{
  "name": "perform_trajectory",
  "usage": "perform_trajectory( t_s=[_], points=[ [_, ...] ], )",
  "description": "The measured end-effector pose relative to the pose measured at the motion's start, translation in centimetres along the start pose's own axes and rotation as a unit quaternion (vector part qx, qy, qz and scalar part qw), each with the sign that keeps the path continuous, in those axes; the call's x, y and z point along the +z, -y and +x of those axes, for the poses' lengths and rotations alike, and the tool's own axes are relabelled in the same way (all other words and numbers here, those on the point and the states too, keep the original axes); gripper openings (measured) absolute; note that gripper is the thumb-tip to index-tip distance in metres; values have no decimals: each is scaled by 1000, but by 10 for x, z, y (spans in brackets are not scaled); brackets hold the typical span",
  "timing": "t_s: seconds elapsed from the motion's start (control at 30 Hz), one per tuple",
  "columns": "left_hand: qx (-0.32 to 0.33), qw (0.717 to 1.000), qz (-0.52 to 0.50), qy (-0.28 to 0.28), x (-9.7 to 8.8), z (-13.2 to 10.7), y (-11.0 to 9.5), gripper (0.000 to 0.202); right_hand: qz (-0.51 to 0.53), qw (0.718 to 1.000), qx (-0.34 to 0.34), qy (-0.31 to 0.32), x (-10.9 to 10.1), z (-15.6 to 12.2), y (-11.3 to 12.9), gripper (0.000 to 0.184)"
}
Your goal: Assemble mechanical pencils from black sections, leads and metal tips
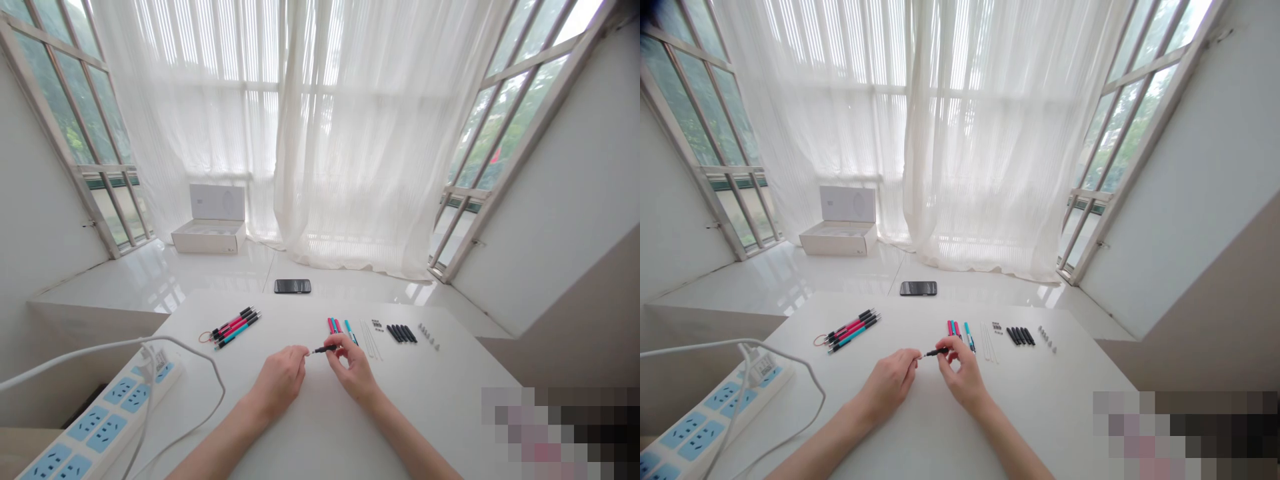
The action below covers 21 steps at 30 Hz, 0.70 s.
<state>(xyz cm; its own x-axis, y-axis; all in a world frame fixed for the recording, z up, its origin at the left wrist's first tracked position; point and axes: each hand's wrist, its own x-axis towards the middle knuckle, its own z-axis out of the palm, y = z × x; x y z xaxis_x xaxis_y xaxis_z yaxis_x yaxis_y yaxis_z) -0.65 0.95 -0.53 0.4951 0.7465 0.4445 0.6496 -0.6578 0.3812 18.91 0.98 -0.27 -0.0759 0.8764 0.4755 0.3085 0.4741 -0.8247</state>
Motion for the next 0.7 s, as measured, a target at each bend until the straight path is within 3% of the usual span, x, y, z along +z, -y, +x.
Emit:
perform_trajectory(
  t_s=[0.23, 0.53, 0.7],
  points=[
    [-2, 1000, 24, 0, -6, 0, -5, 20, 9, 999, 37, -2, -5, 1, 7, 16],
    [9, 997, 76, -4, -9, 1, -6, 25, -7, 999, 18, 44, -4, -1, 13, 11],
    [-2, 997, 69, -18, -6, 1, -7, 22, -39, 999, -2, 17, -24, 7, 7, 12]
  ],
)
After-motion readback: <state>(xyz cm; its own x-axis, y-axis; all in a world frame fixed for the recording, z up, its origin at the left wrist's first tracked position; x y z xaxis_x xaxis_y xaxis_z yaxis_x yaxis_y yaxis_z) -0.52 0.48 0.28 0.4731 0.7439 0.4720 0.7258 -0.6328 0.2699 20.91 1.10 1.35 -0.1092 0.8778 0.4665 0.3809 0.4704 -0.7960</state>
